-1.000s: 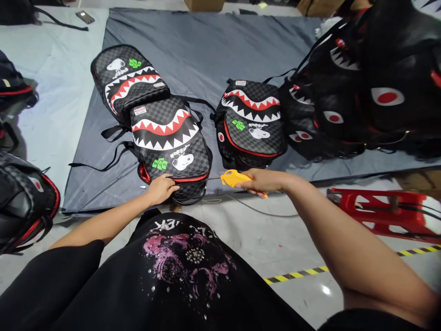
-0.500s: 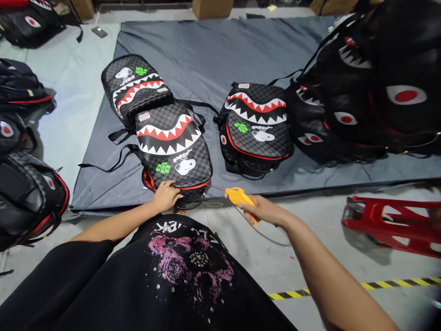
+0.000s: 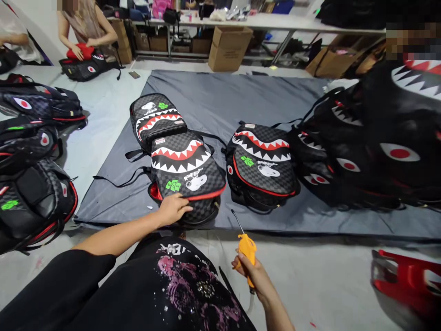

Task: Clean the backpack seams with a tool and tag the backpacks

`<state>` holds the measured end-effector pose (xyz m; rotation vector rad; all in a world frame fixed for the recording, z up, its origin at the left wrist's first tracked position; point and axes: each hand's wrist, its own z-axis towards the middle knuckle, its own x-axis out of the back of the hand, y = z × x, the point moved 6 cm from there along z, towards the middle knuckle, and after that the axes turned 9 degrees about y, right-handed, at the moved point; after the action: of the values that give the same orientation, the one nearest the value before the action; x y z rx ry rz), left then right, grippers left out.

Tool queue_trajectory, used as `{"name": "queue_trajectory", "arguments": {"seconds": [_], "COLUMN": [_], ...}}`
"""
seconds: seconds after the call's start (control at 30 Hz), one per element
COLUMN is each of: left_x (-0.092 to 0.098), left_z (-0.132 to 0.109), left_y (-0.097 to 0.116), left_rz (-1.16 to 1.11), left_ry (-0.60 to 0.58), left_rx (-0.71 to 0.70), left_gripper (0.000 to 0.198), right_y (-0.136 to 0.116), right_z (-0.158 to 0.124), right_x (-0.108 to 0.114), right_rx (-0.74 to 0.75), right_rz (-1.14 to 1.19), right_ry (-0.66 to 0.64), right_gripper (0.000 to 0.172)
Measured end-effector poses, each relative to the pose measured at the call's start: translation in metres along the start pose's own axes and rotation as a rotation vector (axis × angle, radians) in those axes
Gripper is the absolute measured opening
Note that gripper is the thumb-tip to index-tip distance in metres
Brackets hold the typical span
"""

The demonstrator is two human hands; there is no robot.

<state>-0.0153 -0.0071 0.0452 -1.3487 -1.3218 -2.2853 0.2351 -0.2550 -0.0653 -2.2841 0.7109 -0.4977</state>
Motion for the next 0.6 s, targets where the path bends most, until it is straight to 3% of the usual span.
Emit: {"name": "queue_trajectory", "arguments": {"seconds": [0.1,0.17,0.23,0.3,0.4,0.6], "left_x": [0.085,0.139,0.172,0.180,0.166,0.149], "left_z": [0.039,0.048,0.043,0.033,0.015,0.004], "left_y": [0.020,0.022,0.014,0.000,-0.020,-0.015], "left_rz": [-0.296,-0.542,-0.710,-0.806,-0.874,-0.929], "left_ry": [0.353,0.647,0.867,0.958,0.967,0.901], "left_rx": [0.102,0.184,0.258,0.348,0.461,0.451], "left_gripper": [0.039,0.037,0.036,0.039,0.043,0.043], "right_y": [0.000,-0.015,-0.032,-0.047,-0.063,-0.088], "right_z": [0.012,0.020,0.027,0.034,0.042,0.046], "right_x": [-0.018,-0.030,-0.042,-0.056,-0.078,-0.112], "right_rx": [0.058,0.140,0.209,0.258,0.304,0.362], "right_rz": [0.046,0.079,0.107,0.119,0.098,-0.008], "right_ry": [0.109,0.143,0.150,0.126,0.055,0.016], "right_gripper": [0.059,0.060,0.063,0.065,0.062,0.059]}}
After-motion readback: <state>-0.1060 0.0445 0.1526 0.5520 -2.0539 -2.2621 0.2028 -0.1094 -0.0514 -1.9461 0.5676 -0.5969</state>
